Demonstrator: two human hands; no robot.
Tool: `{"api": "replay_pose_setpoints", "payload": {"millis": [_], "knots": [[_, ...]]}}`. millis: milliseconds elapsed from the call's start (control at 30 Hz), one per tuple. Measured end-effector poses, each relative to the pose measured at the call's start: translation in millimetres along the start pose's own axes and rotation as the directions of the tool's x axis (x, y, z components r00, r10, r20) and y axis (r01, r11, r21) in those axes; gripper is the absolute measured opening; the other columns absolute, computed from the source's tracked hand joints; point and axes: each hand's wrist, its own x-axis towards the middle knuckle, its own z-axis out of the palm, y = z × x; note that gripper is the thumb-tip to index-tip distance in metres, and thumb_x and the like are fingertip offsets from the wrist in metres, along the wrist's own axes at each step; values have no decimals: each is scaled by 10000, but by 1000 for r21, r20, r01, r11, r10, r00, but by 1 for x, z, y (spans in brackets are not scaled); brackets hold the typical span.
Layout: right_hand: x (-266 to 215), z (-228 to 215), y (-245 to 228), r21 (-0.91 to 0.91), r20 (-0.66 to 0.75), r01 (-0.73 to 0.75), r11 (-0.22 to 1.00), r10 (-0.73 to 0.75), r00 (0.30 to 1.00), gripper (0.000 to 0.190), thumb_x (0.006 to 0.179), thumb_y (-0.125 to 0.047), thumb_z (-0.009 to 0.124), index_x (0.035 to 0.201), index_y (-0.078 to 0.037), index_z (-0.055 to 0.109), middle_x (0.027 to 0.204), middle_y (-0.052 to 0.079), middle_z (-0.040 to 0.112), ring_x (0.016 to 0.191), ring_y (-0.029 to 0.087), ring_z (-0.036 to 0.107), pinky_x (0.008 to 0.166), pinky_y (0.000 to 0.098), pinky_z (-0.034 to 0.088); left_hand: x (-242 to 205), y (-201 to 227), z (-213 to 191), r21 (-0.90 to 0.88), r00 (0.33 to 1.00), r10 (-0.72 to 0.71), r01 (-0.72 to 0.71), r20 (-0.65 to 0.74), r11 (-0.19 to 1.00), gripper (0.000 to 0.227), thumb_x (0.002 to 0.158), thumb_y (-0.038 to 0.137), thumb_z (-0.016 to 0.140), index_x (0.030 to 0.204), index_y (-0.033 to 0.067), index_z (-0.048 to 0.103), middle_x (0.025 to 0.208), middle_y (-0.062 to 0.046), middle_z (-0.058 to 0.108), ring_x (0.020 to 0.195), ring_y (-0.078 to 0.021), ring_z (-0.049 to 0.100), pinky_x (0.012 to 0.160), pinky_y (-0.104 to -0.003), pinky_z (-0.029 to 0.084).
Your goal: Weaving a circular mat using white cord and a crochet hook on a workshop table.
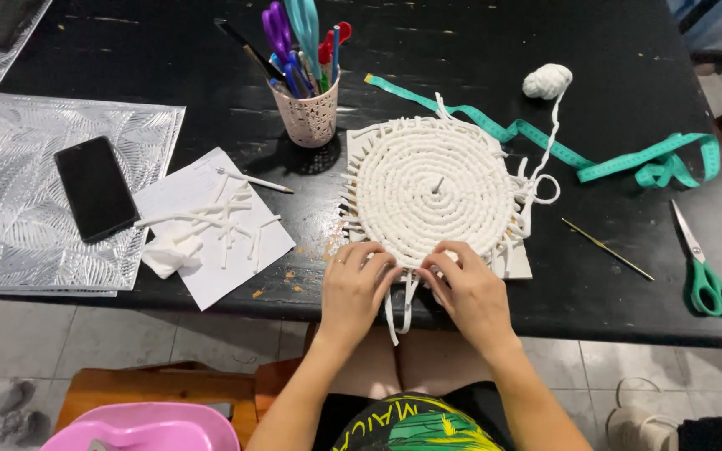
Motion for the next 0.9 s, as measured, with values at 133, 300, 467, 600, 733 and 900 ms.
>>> {"api": "replay_pose_setpoints", "payload": {"millis": [133,300,467,600,733,900], "knots": [[0,8,10,18,4,58,998,-58,998,100,977,-202,712,986,-141,633,1232,-22,687,924,140,695,598,297,500,5,-1,8,29,999,40,-41,25,999,166,922,233,768,929,131,638,1021,-31,663,976,-257,610,779,-393,456],[2,-1,13,175,142,-33,984,8,990,114,988,-264,656,997,-150,641,1271,-12,650,702,171,666,536,319,476,-12,25,5,170,999,-32,34,-18,985,251,946,364,736,868,155,621,948,-46,603,828,-267,545,722,-397,372],[0,-7,15,112,134,-14,994,-1,991,179,1001,-339,637,1016,-163,671,1033,-45,658,706,133,649,545,296,456,-32,37,21,309,989,-145,126,40,943,362,884,482,766,936,159,612,944,-45,562,799,-262,532,681,-392,378],[5,-21,20,132,224,-114,985,82,971,231,1000,-389,602,1052,-186,698,897,-51,741,837,132,696,642,305,501,-36,48,16,361,992,-123,110,13,926,263,975,442,689,949,180,673,903,-16,599,782,-245,540,662,-377,365],[7,-27,21,136,193,-78,988,51,980,216,1007,-338,606,1025,-170,740,960,-55,762,834,123,708,607,284,506,-40,49,20,310,989,-145,139,-6,940,147,964,346,715,977,200,706,881,22,617,767,-225,536,697,-378,359],[12,-32,16,252,336,-281,926,189,923,163,970,-354,634,983,-216,720,824,-110,748,568,107,580,577,286,450,-37,51,27,197,982,-188,189,-27,962,143,943,319,717,940,185,668,873,11,612,808,-242,552,726,-387,359]]}}
